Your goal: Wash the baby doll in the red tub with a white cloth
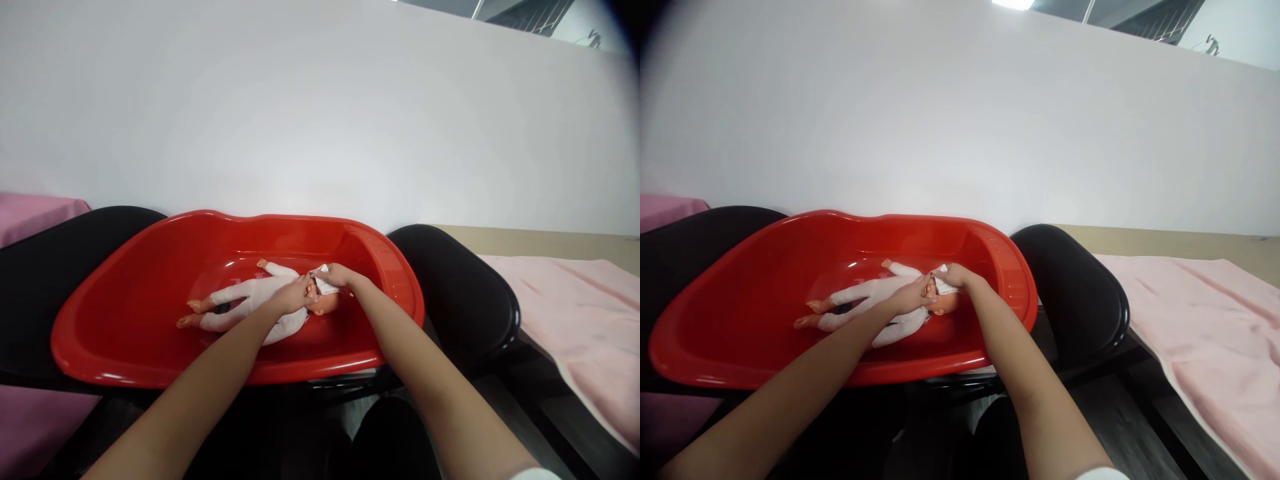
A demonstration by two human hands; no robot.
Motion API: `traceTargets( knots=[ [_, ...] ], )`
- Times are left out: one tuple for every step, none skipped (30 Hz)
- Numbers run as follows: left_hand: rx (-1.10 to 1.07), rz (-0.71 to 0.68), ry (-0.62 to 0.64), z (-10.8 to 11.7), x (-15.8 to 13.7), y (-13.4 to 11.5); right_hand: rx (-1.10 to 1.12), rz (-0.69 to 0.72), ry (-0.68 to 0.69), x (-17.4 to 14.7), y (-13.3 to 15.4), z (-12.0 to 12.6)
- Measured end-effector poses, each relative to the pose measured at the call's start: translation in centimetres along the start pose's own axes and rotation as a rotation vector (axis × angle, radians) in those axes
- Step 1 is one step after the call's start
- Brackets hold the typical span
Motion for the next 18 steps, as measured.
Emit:
traceTargets(
  knots=[
    [-0.001, -0.002, 0.001, 0.0, 0.0, 0.0, 0.002, -0.001, 0.003, -0.2, 0.2, 0.1],
    [-0.004, -0.008, -0.001, 0.0, 0.0, 0.0, 0.005, 0.002, 0.007, -0.4, 0.4, 0.1],
    [-0.007, -0.013, -0.005, 0.0, 0.0, 0.0, 0.01, 0.007, 0.013, -0.6, 0.6, 0.1],
    [-0.008, -0.012, -0.009, 0.1, 0.0, 0.1, 0.021, 0.013, 0.017, -0.8, 0.8, 0.1],
    [-0.007, -0.008, -0.011, 0.1, 0.0, 0.2, 0.033, 0.022, 0.021, -1.0, 1.1, 0.1],
    [-0.005, -0.002, -0.011, 0.1, 0.1, 0.4, 0.042, 0.029, 0.02, -1.2, 1.3, 0.1],
    [-0.005, 0.005, -0.01, 0.0, 0.2, 0.6, 0.047, 0.034, 0.015, -1.4, 1.5, 0.2],
    [-0.007, 0.007, -0.009, 0.0, 0.2, 0.7, 0.049, 0.039, 0.008, -1.4, 1.6, 0.2],
    [-0.01, 0.004, -0.012, 0.0, 0.3, 0.8, 0.048, 0.045, 0.004, -1.4, 1.7, 0.2],
    [-0.013, -0.004, -0.02, 0.1, 0.3, 0.7, 0.043, 0.051, 0.007, -1.4, 1.8, 0.1],
    [-0.015, -0.018, -0.029, 0.1, 0.3, 0.6, 0.031, 0.056, 0.017, -1.2, 1.8, -0.1],
    [-0.016, -0.034, -0.04, 0.2, 0.3, 0.5, 0.01, 0.058, 0.028, -1.0, 1.7, -0.3],
    [-0.016, -0.051, -0.048, 0.3, 0.3, 0.3, -0.016, 0.058, 0.044, -0.8, 1.6, -0.6],
    [-0.016, -0.058, -0.049, 0.3, 0.3, 0.1, -0.042, 0.057, 0.058, -0.6, 1.5, -0.8],
    [-0.017, -0.054, -0.043, 0.2, 0.3, 0.1, -0.058, 0.053, 0.067, -0.4, 1.3, -1.0],
    [-0.018, -0.039, -0.033, 0.1, 0.3, 0.2, -0.057, 0.042, 0.077, -0.3, 1.0, -1.2],
    [-0.019, -0.018, -0.018, 0.0, 0.3, 0.3, -0.037, 0.016, 0.089, -0.2, 0.5, -1.3],
    [-0.019, 0.004, -0.004, -0.1, 0.3, 0.4, -0.004, -0.031, 0.104, -0.1, -0.3, -1.5]
  ],
)
Point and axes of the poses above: each hand's wrist, its own x-axis towards the middle knuckle, its own z-axis out of the back of the hand, y = z × x, the point moved 10 cm from there along x, towards the middle knuckle, and after that the axes turned 11 degrees about y, right-handed, at the moved point
